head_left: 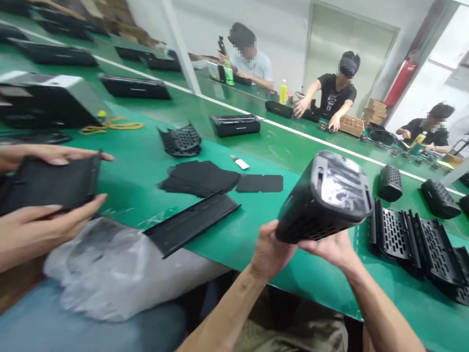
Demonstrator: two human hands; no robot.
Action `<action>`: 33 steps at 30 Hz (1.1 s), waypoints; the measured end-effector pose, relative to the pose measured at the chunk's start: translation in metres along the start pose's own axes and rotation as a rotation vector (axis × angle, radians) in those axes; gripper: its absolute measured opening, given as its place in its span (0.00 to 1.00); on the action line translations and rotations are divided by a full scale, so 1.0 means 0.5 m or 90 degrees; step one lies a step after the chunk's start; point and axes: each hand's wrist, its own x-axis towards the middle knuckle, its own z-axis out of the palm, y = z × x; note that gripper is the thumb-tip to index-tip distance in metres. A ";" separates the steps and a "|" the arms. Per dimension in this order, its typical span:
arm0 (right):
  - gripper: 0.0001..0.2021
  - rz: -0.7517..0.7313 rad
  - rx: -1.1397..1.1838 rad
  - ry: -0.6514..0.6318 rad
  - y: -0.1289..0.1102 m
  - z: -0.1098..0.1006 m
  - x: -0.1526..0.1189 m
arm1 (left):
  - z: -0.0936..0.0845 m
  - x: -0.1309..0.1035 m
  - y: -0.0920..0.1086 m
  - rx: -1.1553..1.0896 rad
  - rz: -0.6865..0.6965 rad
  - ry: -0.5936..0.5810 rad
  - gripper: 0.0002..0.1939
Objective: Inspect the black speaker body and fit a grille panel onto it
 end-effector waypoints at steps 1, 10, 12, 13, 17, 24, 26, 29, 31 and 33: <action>0.56 -0.003 -0.020 0.007 -0.014 -0.025 -0.007 | -0.002 -0.005 0.009 0.040 0.032 0.000 0.37; 0.40 -0.459 -0.685 -0.173 0.015 -0.200 0.021 | -0.034 -0.045 0.085 0.459 0.174 -0.100 0.72; 0.41 -0.492 -0.672 -0.200 0.030 -0.193 0.019 | -0.039 -0.046 0.066 0.458 0.198 -0.063 0.65; 0.42 -0.479 -0.644 -0.200 0.035 -0.192 0.013 | -0.043 -0.048 0.057 0.455 0.216 -0.051 0.62; 0.54 -0.220 -0.441 -0.076 0.050 -0.197 -0.036 | -0.067 -0.055 0.049 0.411 0.235 -0.057 0.57; 0.52 0.118 -0.122 0.047 0.000 -0.134 -0.124 | -0.076 -0.068 0.068 0.413 0.238 -0.085 0.54; 0.47 0.104 -0.132 0.077 -0.013 -0.124 -0.128 | -0.069 -0.069 0.068 0.412 0.257 -0.089 0.52; 0.45 0.132 -0.129 0.091 -0.008 -0.125 -0.116 | -0.059 -0.059 0.072 0.421 0.246 -0.064 0.54; 0.47 0.203 -0.072 0.086 0.007 -0.129 -0.103 | -0.056 -0.048 0.080 0.436 0.200 -0.055 0.54; 0.48 0.315 0.036 0.068 0.021 -0.134 -0.090 | -0.056 -0.039 0.088 0.465 0.134 -0.075 0.53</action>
